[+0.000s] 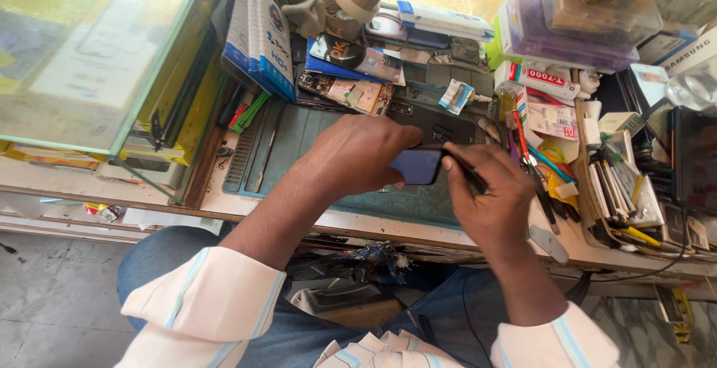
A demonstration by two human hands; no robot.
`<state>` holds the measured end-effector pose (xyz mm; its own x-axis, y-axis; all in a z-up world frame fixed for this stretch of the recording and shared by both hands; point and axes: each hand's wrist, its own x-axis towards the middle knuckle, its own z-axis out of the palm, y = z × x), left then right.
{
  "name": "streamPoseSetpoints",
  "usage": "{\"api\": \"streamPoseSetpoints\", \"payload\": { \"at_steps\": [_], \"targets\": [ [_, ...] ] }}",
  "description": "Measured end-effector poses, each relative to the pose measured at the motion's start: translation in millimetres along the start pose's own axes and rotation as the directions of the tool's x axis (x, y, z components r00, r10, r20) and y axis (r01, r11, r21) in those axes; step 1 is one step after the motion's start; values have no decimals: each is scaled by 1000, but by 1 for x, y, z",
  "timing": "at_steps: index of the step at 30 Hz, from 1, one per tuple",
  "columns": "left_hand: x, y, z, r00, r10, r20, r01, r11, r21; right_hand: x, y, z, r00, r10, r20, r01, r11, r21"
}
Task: The person uses a precision screwdriver to remove screws from a smartphone's internal frame. They then lift the screen assembly away from the chassis, exposing the battery and internal components.
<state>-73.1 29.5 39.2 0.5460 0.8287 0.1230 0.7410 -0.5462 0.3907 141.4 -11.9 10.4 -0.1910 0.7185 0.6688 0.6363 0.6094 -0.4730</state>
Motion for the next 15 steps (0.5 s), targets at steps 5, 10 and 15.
{"api": "streamPoseSetpoints", "payload": {
  "at_steps": [5,10,15],
  "targets": [
    [5,6,14,994,-58,95,58,998,0,-18,21,17,996,84,-1,-84,996,32],
    [6,10,23,989,-105,106,104,994,12,-21,30,14,999,24,42,-24,1000,3],
    [2,15,25,993,-100,67,96,994,57,-5,31,-6,965,-107,238,125,990,-60]
  ]
}}
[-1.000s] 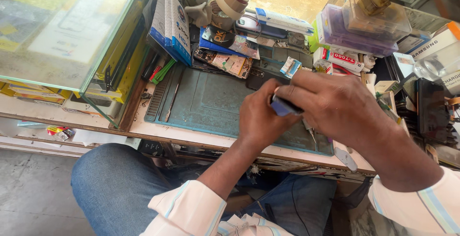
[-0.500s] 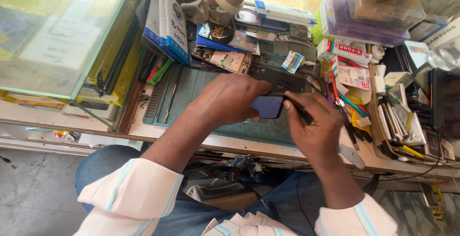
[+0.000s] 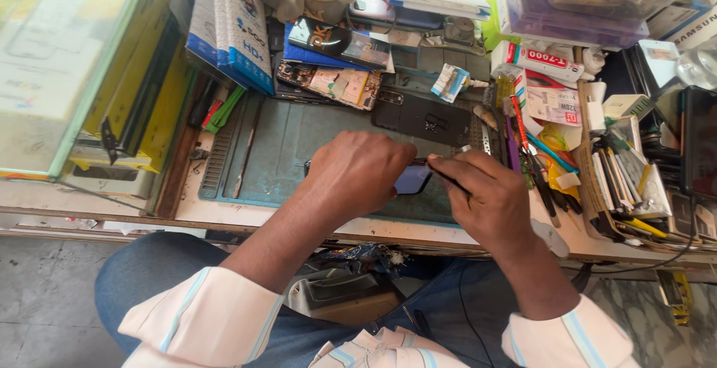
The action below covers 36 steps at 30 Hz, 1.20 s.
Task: The person uses a precision screwdriver to remove screws from a smartphone's internal frame. They then lift the screen assembly away from the chassis, exposing the battery and internal components.
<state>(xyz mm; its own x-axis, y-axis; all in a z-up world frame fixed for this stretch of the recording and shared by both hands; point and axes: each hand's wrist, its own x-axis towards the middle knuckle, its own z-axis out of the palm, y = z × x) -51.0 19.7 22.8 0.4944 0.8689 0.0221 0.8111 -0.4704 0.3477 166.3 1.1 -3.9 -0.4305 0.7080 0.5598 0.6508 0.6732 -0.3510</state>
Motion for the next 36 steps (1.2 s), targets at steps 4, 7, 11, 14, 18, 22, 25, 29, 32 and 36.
{"api": "streamPoseSetpoints", "payload": {
  "at_steps": [4,7,11,14,18,22,25,29,32,36],
  "targets": [
    [-1,0,5,1000,5,-21,-5,1000,-29,12,-4,-6,979,-170,116,183,976,-118],
    [-1,-2,2,998,20,-52,-22,999,-35,21,-11,-6,965,-209,161,235,957,-169],
    [-9,-17,-6,998,17,-59,-22,996,-81,23,-15,-8,963,-216,159,238,962,-135],
    [-27,-44,-11,996,60,-64,-76,953,-293,17,-16,-11,967,-204,152,222,968,-115],
    [-43,-63,2,992,60,-110,-118,746,-655,17,-16,-6,964,-224,142,245,957,-157],
    [-42,-65,25,987,-18,-158,-111,631,-768,21,-14,-4,951,-257,173,287,942,-176],
    [-40,-67,28,988,-19,-151,-101,657,-747,27,-16,-3,935,-300,191,328,935,-137],
    [-40,-68,28,991,-38,-126,-69,662,-747,35,-22,1,920,-320,227,346,935,-84],
    [-41,-69,30,984,-21,-177,-115,685,-720,40,-27,4,907,-338,251,364,929,-66],
    [-41,-69,30,974,-18,-225,-156,667,-729,46,-33,8,898,-353,264,376,926,-42]
  ]
}}
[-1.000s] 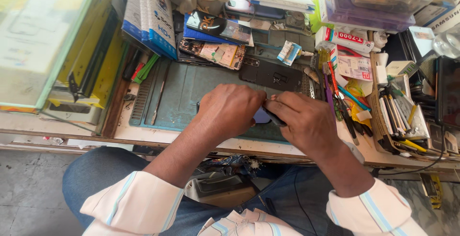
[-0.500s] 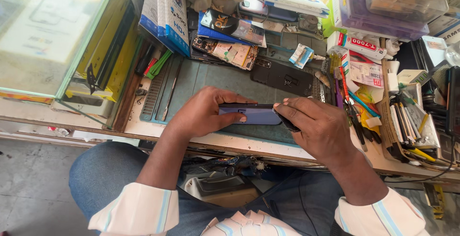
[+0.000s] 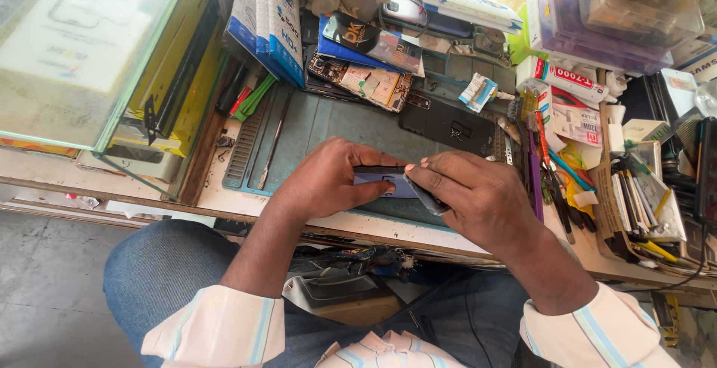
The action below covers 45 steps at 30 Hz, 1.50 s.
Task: The person uses a precision screwdriver to remove screws from a smartphone's internal frame. They then lift the screen assembly away from the chassis, exposing the battery and internal components.
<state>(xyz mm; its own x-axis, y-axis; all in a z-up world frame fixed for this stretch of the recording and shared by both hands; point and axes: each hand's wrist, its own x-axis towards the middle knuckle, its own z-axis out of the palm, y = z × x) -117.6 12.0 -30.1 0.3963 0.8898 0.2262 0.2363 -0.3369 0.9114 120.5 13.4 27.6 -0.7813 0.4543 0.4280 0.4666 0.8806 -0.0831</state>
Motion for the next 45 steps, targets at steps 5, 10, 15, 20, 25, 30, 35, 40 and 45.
{"api": "streamPoseSetpoints", "payload": {
  "at_steps": [5,10,15,20,25,30,35,40,45],
  "targets": [
    [-1,0,1,996,-86,3,86,995,56,5,-5,5,1000,-11,-8,11,1000,20],
    [1,2,1,997,-80,-5,80,994,74,8,-6,8,999,-29,-17,29,1000,1],
    [1,3,2,994,-108,-6,108,992,58,12,-8,11,997,-51,-51,48,998,-47],
    [0,1,2,993,-117,-15,117,990,78,19,-13,15,994,-98,-39,93,990,-102],
    [-1,-4,3,995,-93,-36,97,990,107,29,-19,19,990,-128,-53,123,988,-91],
    [0,-1,1,994,-99,-48,103,992,74,37,-22,19,995,-93,-19,90,991,-102],
    [-13,0,-10,998,-55,-37,56,998,30,35,-25,15,998,-59,-2,59,997,-55],
    [-14,0,-6,989,-140,-41,142,988,60,34,-27,15,999,-41,-26,41,999,-4],
    [-8,-3,-4,979,-204,1,200,962,188,36,-25,15,998,-61,-4,61,998,-14]
  ]
}}
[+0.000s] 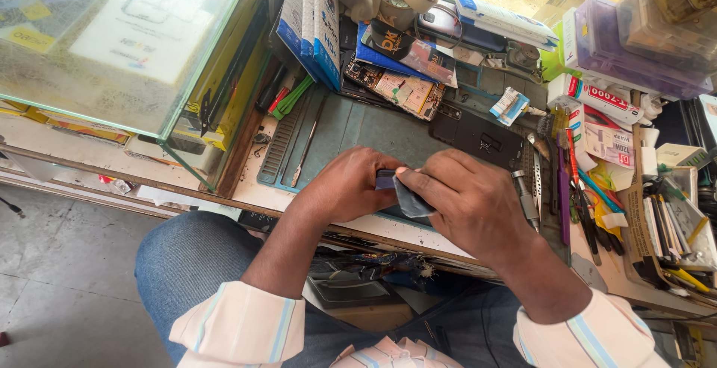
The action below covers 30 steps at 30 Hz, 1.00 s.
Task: The person uses a precision screwdriver to remove screws from a smartphone's internal frame. They then lift the screen assembly away from the chassis, exposing the battery and internal components.
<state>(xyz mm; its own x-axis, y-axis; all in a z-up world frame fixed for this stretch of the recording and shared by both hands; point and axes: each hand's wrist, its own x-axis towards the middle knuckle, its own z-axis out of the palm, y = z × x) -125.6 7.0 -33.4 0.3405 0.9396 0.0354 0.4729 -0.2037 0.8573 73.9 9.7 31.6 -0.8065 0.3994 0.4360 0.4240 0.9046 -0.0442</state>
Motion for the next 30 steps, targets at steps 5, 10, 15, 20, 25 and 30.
{"api": "streamPoseSetpoints", "payload": {
  "at_steps": [5,10,15,20,25,30],
  "targets": [
    [1,-8,2,999,54,-4,-54,999,-4,8,-1,6,998,-53,20,54,998,-18],
    [3,-18,6,990,128,-62,-127,992,24,18,-1,12,994,-107,27,107,994,-18],
    [0,-11,4,976,173,-136,-180,983,-46,17,-1,5,997,-64,51,63,998,17],
    [-5,23,-12,978,76,-194,-134,942,-308,13,3,-6,980,45,-193,-46,999,-3],
    [8,58,-38,905,298,-302,-229,943,242,-7,1,-17,828,352,-436,-282,934,219],
    [29,81,-35,862,435,-260,-323,867,380,-18,0,-5,702,508,-499,-361,858,366]
  ]
}}
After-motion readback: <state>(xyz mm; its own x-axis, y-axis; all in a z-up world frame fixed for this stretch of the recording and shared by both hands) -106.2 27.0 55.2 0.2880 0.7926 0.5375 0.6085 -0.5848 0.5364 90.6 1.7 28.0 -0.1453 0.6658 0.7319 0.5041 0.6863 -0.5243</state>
